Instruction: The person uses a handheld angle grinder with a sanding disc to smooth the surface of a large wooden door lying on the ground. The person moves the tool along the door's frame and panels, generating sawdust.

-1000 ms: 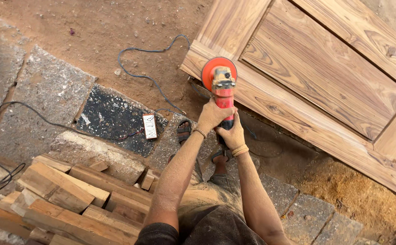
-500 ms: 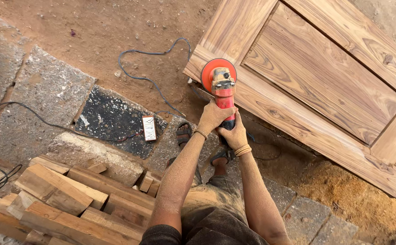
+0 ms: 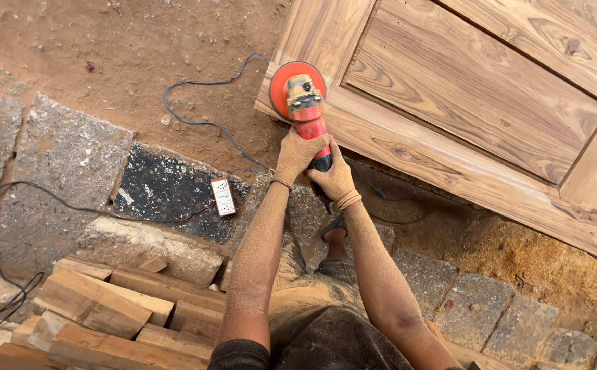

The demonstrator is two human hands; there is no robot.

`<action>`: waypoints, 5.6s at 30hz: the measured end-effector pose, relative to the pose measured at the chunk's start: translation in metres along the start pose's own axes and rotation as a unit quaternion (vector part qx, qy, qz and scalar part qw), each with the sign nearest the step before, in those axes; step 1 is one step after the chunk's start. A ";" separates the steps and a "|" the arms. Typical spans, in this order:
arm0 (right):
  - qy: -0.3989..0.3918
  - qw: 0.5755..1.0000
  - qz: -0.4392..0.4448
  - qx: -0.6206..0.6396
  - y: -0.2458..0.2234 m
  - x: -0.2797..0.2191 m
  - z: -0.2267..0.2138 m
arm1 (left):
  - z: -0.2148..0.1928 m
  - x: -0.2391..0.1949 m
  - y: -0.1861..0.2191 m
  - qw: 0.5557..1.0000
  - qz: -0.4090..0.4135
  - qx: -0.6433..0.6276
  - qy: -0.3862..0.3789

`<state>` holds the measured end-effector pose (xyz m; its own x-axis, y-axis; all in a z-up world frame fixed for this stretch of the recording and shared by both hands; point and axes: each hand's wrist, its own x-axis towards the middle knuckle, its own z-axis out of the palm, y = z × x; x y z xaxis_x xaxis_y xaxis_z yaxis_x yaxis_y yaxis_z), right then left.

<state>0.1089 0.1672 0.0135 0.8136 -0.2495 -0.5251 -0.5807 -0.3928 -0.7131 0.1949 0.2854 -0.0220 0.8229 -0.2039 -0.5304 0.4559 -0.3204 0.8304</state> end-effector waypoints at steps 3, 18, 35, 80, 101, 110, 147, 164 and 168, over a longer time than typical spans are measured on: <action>0.008 1.000 0.000 0.025 0.008 -0.005 -0.013 | 0.019 -0.005 0.003 1.000 -0.004 0.015 -0.008; -0.062 0.998 -0.005 -0.029 0.001 -0.041 0.008 | -0.007 -0.052 -0.024 0.998 -0.056 0.006 0.022; -0.023 0.994 -0.101 -0.024 0.013 -0.085 0.004 | -0.004 -0.104 -0.020 0.998 -0.053 0.003 0.018; -0.081 0.994 -0.047 -0.064 -0.023 -0.043 0.025 | -0.039 -0.065 -0.025 0.998 -0.064 -0.018 0.024; -0.015 0.998 -0.033 -0.047 -0.020 -0.025 0.025 | -0.033 -0.033 -0.008 1.000 -0.020 0.001 0.012; -0.034 0.995 -0.011 -0.098 -0.018 -0.022 0.007 | -0.020 -0.030 -0.006 1.000 -0.018 -0.001 0.009; 0.143 0.981 0.129 0.020 0.246 -0.209 -0.230 | 0.358 -0.179 -0.013 0.965 0.008 0.147 -0.216; 0.316 0.900 0.127 0.271 0.380 -0.288 -0.339 | 0.599 -0.238 -0.014 0.904 0.056 0.242 -0.349; 0.287 0.895 0.094 0.327 0.364 -0.266 -0.325 | 0.573 -0.216 -0.009 0.913 0.043 0.232 -0.333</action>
<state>-0.3100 -0.1968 0.0448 0.4710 -0.7451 -0.4723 -0.4488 0.2586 -0.8554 -0.1813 -0.1976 -0.0122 0.3900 -0.7140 -0.5815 0.0795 -0.6030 0.7938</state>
